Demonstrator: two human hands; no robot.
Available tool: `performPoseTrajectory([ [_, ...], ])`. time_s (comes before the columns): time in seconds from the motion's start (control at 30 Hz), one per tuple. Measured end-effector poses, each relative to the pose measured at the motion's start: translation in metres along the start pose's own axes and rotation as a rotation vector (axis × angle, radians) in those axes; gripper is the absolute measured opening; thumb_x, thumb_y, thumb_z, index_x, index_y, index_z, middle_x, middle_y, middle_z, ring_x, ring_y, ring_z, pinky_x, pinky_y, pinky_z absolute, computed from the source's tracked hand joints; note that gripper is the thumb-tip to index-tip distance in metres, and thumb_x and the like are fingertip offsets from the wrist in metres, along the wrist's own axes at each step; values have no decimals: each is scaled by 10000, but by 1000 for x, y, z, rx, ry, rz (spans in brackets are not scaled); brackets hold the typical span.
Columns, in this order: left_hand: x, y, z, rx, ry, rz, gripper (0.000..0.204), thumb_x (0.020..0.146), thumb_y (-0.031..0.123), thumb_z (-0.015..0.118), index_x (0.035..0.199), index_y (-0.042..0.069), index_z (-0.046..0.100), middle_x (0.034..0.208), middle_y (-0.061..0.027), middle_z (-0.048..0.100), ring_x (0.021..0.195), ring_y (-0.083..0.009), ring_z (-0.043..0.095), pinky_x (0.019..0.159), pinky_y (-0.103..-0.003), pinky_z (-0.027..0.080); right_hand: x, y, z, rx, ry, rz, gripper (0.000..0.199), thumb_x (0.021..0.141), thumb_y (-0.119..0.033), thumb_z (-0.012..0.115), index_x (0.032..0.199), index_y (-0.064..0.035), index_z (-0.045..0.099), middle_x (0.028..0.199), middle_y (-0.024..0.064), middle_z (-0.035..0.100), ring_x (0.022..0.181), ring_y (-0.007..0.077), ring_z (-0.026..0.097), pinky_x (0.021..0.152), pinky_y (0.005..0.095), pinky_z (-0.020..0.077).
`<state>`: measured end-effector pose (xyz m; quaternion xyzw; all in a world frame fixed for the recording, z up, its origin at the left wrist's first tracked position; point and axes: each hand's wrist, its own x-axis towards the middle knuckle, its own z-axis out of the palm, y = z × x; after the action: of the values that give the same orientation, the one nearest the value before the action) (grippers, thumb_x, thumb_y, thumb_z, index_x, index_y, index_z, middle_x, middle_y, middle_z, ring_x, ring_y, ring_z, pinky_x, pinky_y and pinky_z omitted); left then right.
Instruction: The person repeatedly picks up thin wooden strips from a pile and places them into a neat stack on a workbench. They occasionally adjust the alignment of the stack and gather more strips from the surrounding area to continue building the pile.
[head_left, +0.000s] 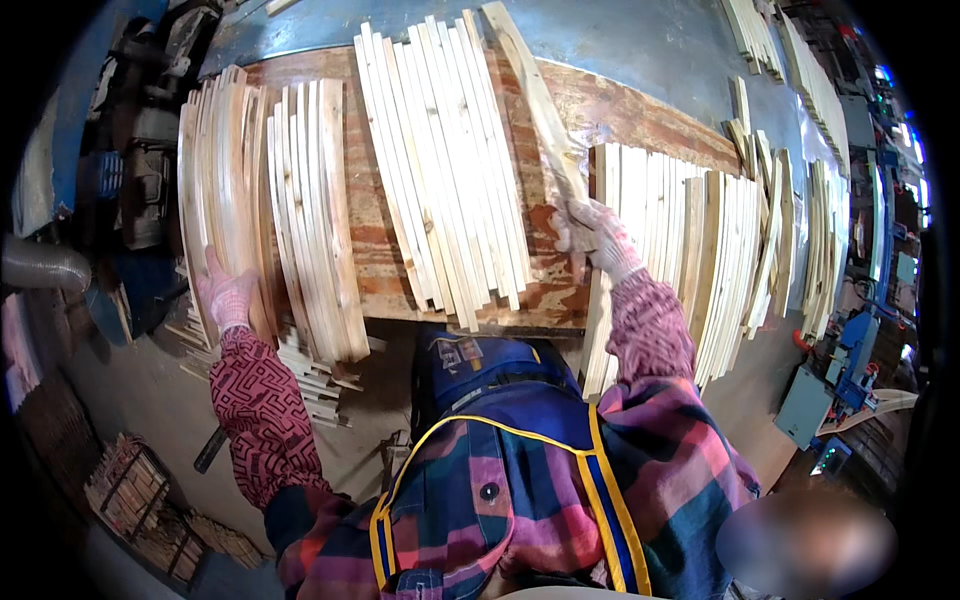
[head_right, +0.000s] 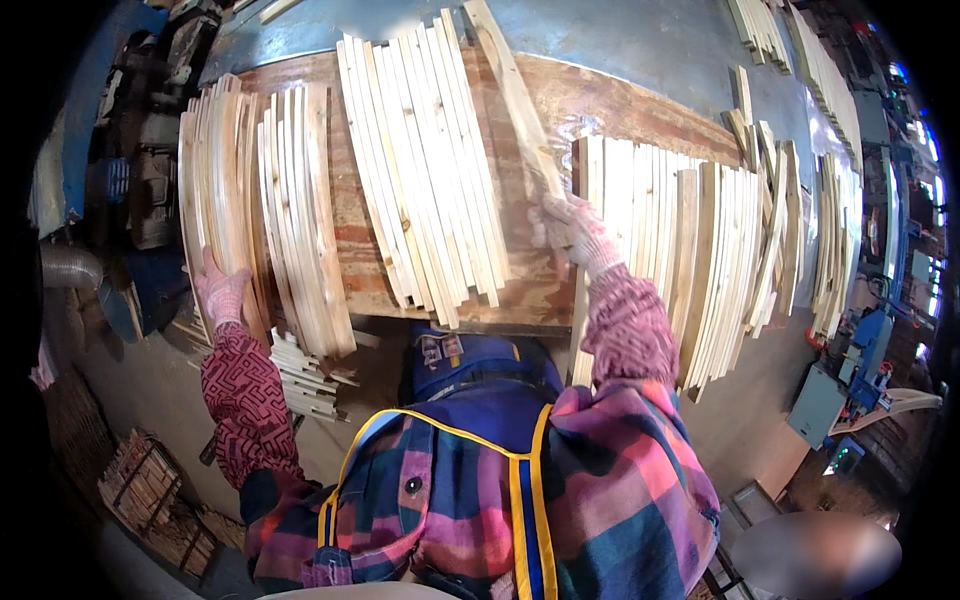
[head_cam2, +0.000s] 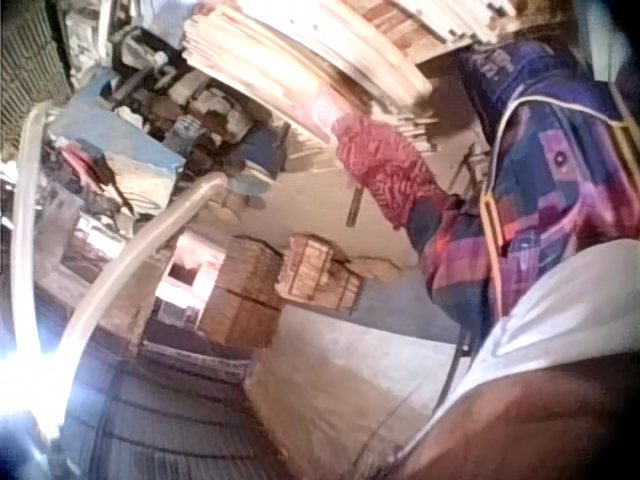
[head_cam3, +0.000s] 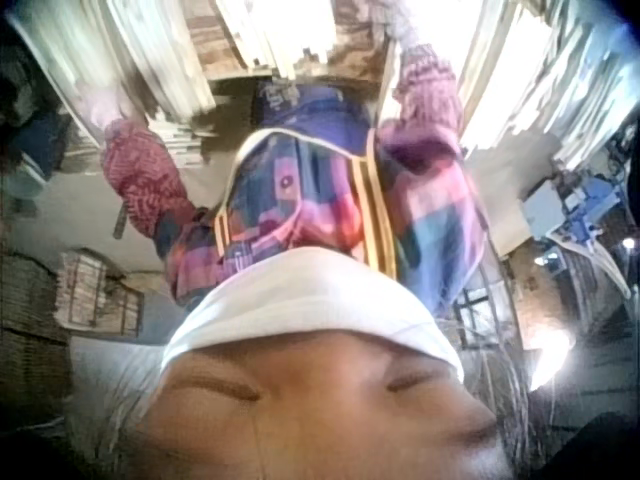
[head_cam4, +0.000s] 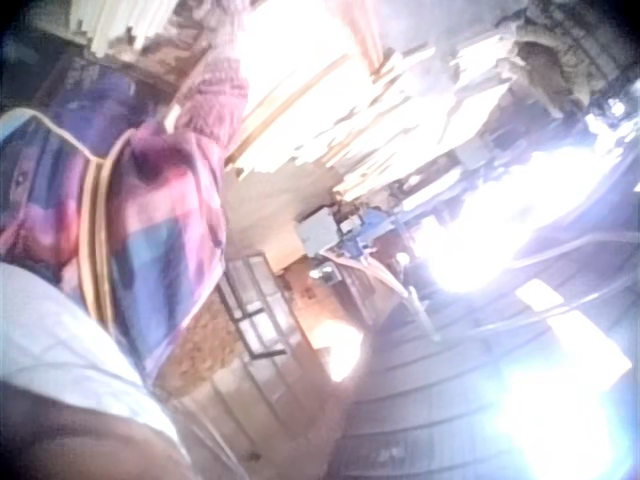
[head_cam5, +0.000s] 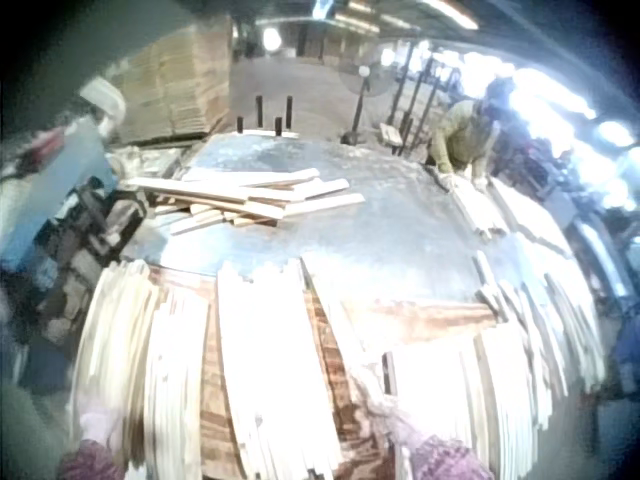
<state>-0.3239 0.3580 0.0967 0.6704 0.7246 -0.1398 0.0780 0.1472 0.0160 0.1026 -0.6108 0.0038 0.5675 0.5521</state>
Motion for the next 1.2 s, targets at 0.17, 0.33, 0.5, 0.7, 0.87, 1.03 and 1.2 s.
performPoseTrajectory([
  [0.17, -6, 11, -7, 86, 69, 31, 983, 718, 382, 779, 1518, 226, 229, 1459, -298, 305, 1373, -408, 316, 1120, -457, 299, -63, -78, -95, -627, 655, -170, 294, 896, -268, 679, 1057, -30, 619, 761, -3, 593, 578, 85, 528, 512, 240, 479],
  [0.33, -17, 54, 44, -128, 632, 398, 946, 747, 443, 743, 1526, 259, 238, 1425, -135, 391, 1315, -325, 369, 1118, -479, 306, -180, -112, -349, -1347, 852, -270, 738, 909, -273, 641, 1513, -96, 255, 1402, 159, 482, 1138, 215, 560, 917, 347, 484],
  [0.5, -48, 168, 21, -303, 570, 553, 826, 719, 373, 726, 1453, 167, 409, 1409, -143, 403, 1320, -314, 375, 1096, -451, 355, -47, -222, -230, -1846, 1431, -337, 812, 862, -407, 665, 1510, -105, 280, 1397, 156, 464, 1228, 268, 506, 976, 388, 462],
  [0.7, -81, 263, 1, -642, 304, 665, 804, 730, 186, 788, 1399, 60, 361, 1343, -143, 459, 1207, -337, 487, 1053, -447, 431, 293, -263, 24, -1617, 580, -1109, 800, 823, -492, 683, 1488, -196, 352, 1506, 78, 379, 1398, 243, 317, 1137, 360, 303],
  [0.87, -101, 218, -8, -482, 291, 534, 704, 745, 189, 776, 1370, 76, 471, 1313, -171, 472, 1199, -360, 481, 953, -431, 467, 408, -303, 240, -1998, 414, -980, 639, 868, -395, 624, 1420, -216, 357, 1413, 70, 463, 1330, 258, 410, 1090, 419, 336],
  [1.03, -96, 199, 12, -751, 246, 284, 674, 731, 207, 778, 1345, 86, 530, 1268, -179, 512, 1132, -373, 526, 907, -426, 495, 419, -313, 241, -2015, 198, -772, 356, 861, -215, 612, 1196, -105, 561, 1159, 68, 649, 949, 237, 656, 761, 365, 539],
  [1.2, -72, 275, 1, -1139, -134, 519, 703, 804, 163, 753, 1411, 19, 429, 1360, -167, 476, 1224, -283, 503, 988, -353, 455, 310, -273, 120, -820, -530, -159, 246, 871, -162, 637, 1080, -34, 645, 906, 77, 688, 759, 151, 669, 667, 283, 555],
])
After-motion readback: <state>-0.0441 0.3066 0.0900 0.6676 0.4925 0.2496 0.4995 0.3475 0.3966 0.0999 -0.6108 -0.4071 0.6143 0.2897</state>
